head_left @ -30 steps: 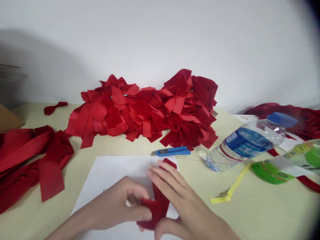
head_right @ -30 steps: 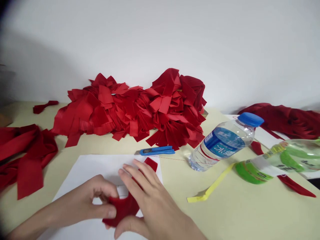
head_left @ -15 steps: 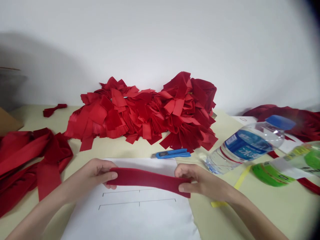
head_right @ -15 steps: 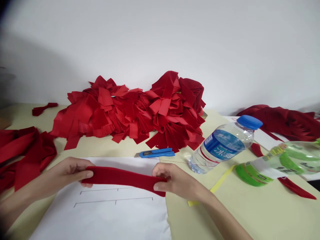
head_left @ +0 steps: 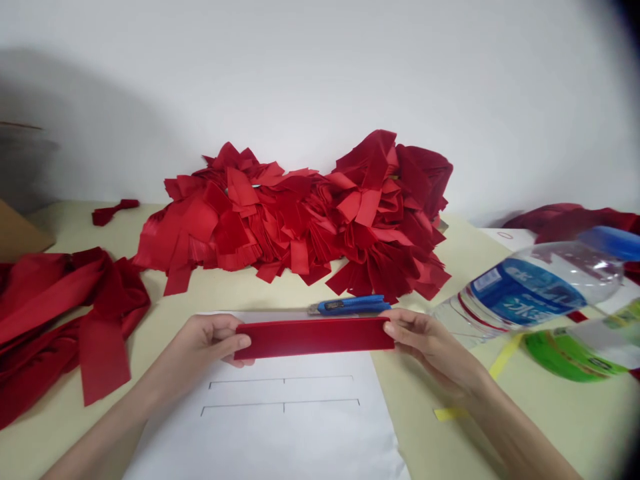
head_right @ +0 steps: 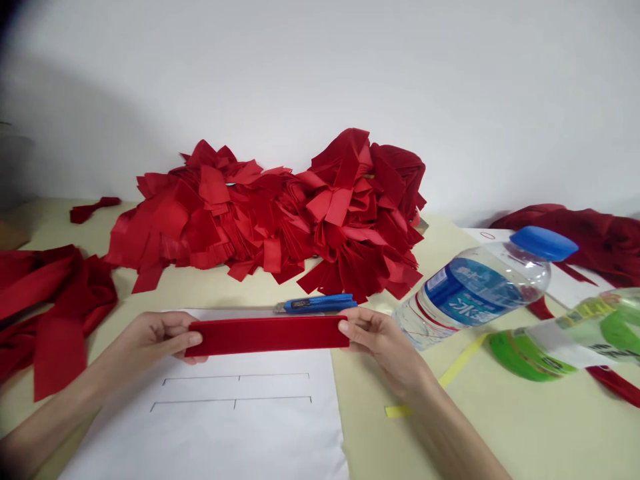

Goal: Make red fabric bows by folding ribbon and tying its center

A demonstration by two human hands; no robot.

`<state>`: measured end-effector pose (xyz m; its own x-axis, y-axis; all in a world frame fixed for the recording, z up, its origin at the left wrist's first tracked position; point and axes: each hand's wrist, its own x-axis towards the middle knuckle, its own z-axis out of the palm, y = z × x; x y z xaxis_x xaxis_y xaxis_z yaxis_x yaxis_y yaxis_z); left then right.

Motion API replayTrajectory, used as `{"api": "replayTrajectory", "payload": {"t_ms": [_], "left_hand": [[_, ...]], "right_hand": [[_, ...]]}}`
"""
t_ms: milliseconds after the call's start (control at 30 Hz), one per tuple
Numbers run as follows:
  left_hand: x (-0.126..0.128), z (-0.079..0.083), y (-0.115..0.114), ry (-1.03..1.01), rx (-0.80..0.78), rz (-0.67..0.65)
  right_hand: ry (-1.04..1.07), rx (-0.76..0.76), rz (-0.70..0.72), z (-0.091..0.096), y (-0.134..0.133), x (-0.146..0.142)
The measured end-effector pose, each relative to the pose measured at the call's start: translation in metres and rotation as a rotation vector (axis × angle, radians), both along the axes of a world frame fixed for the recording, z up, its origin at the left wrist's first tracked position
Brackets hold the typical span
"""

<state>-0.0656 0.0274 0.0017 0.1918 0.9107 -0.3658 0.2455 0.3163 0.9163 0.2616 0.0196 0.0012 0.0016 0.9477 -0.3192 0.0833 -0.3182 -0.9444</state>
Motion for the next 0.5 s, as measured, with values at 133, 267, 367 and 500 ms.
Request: {"api": "replayTrajectory", "payload": {"t_ms": [133,267,367,500], "left_hand": [[0.004,-0.003,-0.0017,-0.056,0.006,0.052],[0.0027,-0.0044,-0.001,0.062,-0.001,0.064],[0.0014,-0.0055,-0.0003,0.075,0.004,0.052],[0.0024,-0.0037,-0.0009,0.046,0.009,0.033]], "right_hand": [[-0.053,0.029,-0.037,-0.002,0.001,0.0016],[-0.108,0.044,-0.045,-0.0024,0.0004,0.0006],[-0.13,0.043,-0.045,-0.0029,0.0005,0.0014],[-0.112,0.084,-0.015,-0.0023,0.0013,0.0025]]}}
